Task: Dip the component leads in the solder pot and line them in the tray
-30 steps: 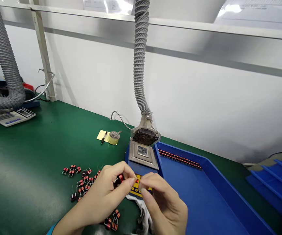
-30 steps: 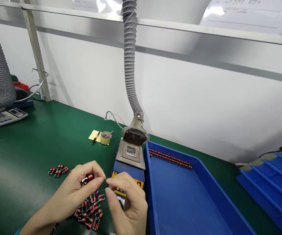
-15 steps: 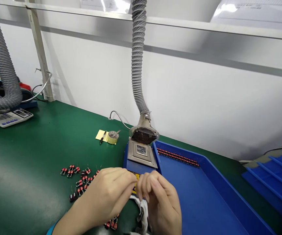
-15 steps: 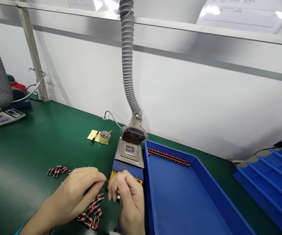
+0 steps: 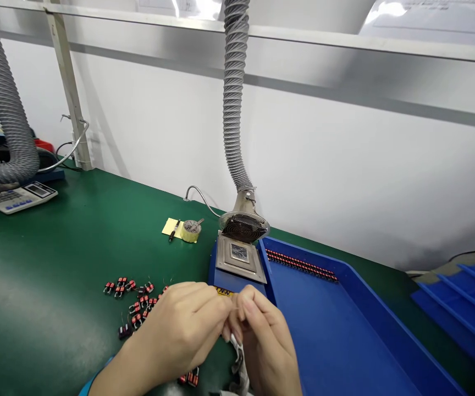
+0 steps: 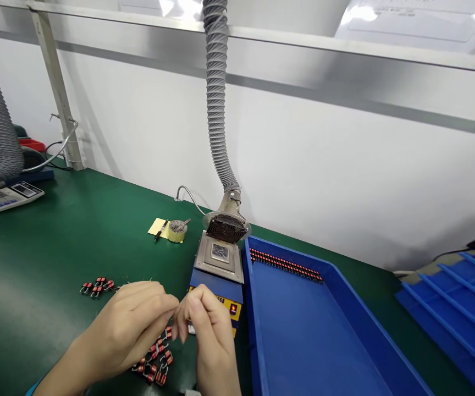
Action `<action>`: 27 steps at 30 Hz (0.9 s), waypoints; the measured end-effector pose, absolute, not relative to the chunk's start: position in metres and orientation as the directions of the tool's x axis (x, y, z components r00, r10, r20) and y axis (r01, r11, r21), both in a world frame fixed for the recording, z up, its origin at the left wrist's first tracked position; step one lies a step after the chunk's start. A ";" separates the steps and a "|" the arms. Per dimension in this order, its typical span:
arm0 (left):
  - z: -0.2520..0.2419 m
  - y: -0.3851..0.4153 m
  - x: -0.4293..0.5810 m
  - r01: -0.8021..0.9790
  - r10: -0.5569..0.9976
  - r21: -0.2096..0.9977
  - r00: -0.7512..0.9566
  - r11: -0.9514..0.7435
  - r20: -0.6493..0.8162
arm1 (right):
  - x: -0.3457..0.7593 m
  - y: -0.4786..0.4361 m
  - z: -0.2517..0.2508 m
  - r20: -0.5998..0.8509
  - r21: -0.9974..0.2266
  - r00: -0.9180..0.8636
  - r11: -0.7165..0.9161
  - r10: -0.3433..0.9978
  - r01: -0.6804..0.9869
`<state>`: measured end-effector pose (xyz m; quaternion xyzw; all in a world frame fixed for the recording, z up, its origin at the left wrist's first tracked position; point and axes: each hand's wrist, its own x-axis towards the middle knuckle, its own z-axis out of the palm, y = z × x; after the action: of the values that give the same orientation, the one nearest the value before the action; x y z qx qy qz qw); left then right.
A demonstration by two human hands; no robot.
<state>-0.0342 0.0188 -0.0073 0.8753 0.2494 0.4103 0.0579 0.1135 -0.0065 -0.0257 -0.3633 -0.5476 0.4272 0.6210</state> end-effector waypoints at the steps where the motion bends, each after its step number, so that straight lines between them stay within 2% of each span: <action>1: -0.007 0.018 -0.035 0.372 0.509 0.355 0.514 -0.858 0.691 | 0.114 -0.006 -0.026 0.392 -0.900 0.046 0.393 0.919 -0.186; 2: -0.007 0.018 -0.035 0.349 0.546 0.422 0.484 -0.837 0.684 | 0.116 -0.006 -0.026 0.446 -0.874 0.086 0.454 0.891 -0.175; 4: -0.007 0.017 -0.037 0.288 0.629 0.563 0.439 -0.775 0.641 | 0.118 -0.006 -0.027 0.583 -0.806 0.169 0.592 0.795 -0.006; 7: -0.006 0.014 -0.039 0.214 0.716 0.709 0.432 -0.672 0.549 | 0.119 -0.004 -0.027 0.727 -0.683 0.106 0.699 0.678 0.211; 9: -0.005 0.013 -0.040 0.183 0.737 0.754 0.445 -0.631 0.509 | 0.118 -0.003 -0.026 0.772 -0.621 0.040 0.741 0.634 0.256; 12: -0.004 0.013 -0.039 0.167 0.728 0.757 0.463 -0.631 0.505 | 0.118 -0.003 -0.023 0.833 -0.514 -0.009 0.780 0.553 0.357; 15: -0.005 0.015 -0.036 0.233 0.657 0.635 0.473 -0.736 0.587 | 0.119 -0.006 -0.022 0.857 -0.435 -0.035 0.760 0.514 0.483; 16: -0.006 0.016 -0.035 0.270 0.598 0.540 0.474 -0.797 0.646 | 0.119 -0.007 -0.022 0.828 -0.477 -0.031 0.731 0.561 0.488; 17: -0.008 0.017 -0.034 0.308 0.524 0.424 0.478 -0.852 0.705 | 0.120 -0.007 -0.023 0.763 -0.569 -0.020 0.687 0.646 0.452; 19: -0.010 0.019 -0.031 0.366 0.391 0.226 0.479 -0.903 0.786 | 0.120 -0.007 -0.025 0.557 -0.806 -0.025 0.548 0.830 0.225; 20: -0.011 0.020 -0.030 0.382 0.361 0.184 0.469 -0.906 0.806 | 0.120 -0.006 -0.026 0.465 -0.882 -0.050 0.467 0.884 0.065; 21: -0.012 0.020 -0.030 0.385 0.366 0.193 0.450 -0.903 0.815 | 0.120 -0.006 -0.027 0.422 -0.906 -0.065 0.417 0.904 -0.079; 22: -0.012 0.019 -0.030 0.374 0.400 0.244 0.430 -0.895 0.809 | 0.120 -0.005 -0.027 0.431 -0.892 -0.049 0.417 0.901 -0.173; 23: -0.012 0.019 -0.031 0.350 0.451 0.320 0.411 -0.881 0.792 | 0.120 -0.004 -0.027 0.481 -0.861 -0.002 0.471 0.877 -0.193; 25: -0.010 0.016 -0.033 0.289 0.561 0.482 0.387 -0.827 0.731 | 0.121 -0.004 -0.026 0.634 -0.769 0.099 0.639 0.767 -0.028; 27: -0.008 0.014 -0.036 0.228 0.641 0.606 0.397 -0.762 0.657 | 0.122 -0.003 -0.024 0.760 -0.647 0.072 0.740 0.647 0.181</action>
<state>-0.0356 0.0137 -0.0079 0.8075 0.2691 0.4784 0.2158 0.1219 -0.0029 -0.0244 -0.3143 -0.6582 0.1761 0.6611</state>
